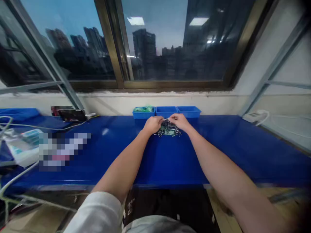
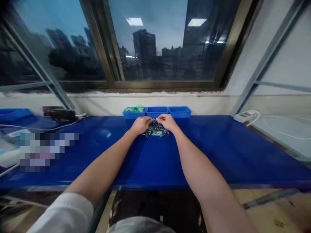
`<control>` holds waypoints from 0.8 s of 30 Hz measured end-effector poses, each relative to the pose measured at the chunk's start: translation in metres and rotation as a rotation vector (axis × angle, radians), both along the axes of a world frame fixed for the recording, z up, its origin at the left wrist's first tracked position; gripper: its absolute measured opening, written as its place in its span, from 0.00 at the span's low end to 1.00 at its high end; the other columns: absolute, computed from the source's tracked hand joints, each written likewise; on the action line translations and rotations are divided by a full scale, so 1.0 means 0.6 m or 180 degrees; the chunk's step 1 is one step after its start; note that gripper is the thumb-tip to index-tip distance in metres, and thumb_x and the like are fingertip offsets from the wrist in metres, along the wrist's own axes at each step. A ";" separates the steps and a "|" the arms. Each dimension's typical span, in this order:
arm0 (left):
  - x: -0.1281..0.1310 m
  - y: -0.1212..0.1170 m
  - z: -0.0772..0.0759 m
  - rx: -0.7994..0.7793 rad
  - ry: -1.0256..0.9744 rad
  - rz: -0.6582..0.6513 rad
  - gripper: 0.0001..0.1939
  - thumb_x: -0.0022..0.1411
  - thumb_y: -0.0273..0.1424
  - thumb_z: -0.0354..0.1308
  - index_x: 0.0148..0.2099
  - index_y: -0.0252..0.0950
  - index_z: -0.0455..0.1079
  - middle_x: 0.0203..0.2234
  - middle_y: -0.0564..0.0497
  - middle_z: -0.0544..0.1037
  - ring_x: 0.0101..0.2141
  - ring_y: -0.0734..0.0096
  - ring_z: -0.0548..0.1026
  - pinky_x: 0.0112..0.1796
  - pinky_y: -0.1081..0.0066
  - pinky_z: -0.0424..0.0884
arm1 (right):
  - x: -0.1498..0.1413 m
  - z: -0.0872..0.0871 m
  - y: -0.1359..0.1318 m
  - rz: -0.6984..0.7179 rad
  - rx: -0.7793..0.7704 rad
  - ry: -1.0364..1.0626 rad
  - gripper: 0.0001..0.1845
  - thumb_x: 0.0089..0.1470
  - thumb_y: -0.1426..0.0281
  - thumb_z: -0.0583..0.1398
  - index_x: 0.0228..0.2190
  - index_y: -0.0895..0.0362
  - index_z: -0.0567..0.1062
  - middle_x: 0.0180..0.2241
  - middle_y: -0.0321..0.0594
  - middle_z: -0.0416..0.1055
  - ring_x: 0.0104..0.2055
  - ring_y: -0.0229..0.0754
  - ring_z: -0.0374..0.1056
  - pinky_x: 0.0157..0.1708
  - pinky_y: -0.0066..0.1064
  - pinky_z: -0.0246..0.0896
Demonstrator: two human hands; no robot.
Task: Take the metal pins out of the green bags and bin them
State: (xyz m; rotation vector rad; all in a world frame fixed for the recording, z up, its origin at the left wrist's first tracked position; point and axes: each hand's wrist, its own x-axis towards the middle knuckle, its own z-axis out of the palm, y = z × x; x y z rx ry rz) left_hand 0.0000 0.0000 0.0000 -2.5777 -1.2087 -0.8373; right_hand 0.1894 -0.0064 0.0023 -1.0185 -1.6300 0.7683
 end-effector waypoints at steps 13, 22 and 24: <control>0.002 0.001 0.000 -0.0173 -0.0237 -0.0150 0.15 0.67 0.34 0.46 0.46 0.36 0.72 0.40 0.47 0.78 0.41 0.66 0.74 0.44 0.70 0.68 | 0.023 -0.003 0.007 -0.0072 -0.0124 0.0540 0.15 0.42 0.59 0.61 0.20 0.59 0.77 0.20 0.39 0.74 0.22 0.37 0.65 0.22 0.28 0.55; -0.026 0.016 -0.004 -0.0184 -0.0488 0.0550 0.18 0.64 0.32 0.48 0.53 0.32 0.68 0.43 0.43 0.76 0.44 0.61 0.74 0.47 0.65 0.68 | 0.062 -0.003 0.020 -0.2054 0.0453 -0.0168 0.13 0.44 0.67 0.57 0.29 0.60 0.79 0.29 0.43 0.77 0.34 0.45 0.71 0.41 0.33 0.63; -0.025 0.015 -0.004 -0.0182 -0.0443 0.0527 0.18 0.64 0.31 0.48 0.53 0.32 0.68 0.44 0.43 0.75 0.44 0.61 0.73 0.47 0.65 0.67 | 0.070 -0.006 0.027 -0.2170 0.0347 -0.0208 0.16 0.44 0.68 0.57 0.34 0.61 0.79 0.34 0.44 0.77 0.38 0.45 0.71 0.44 0.34 0.62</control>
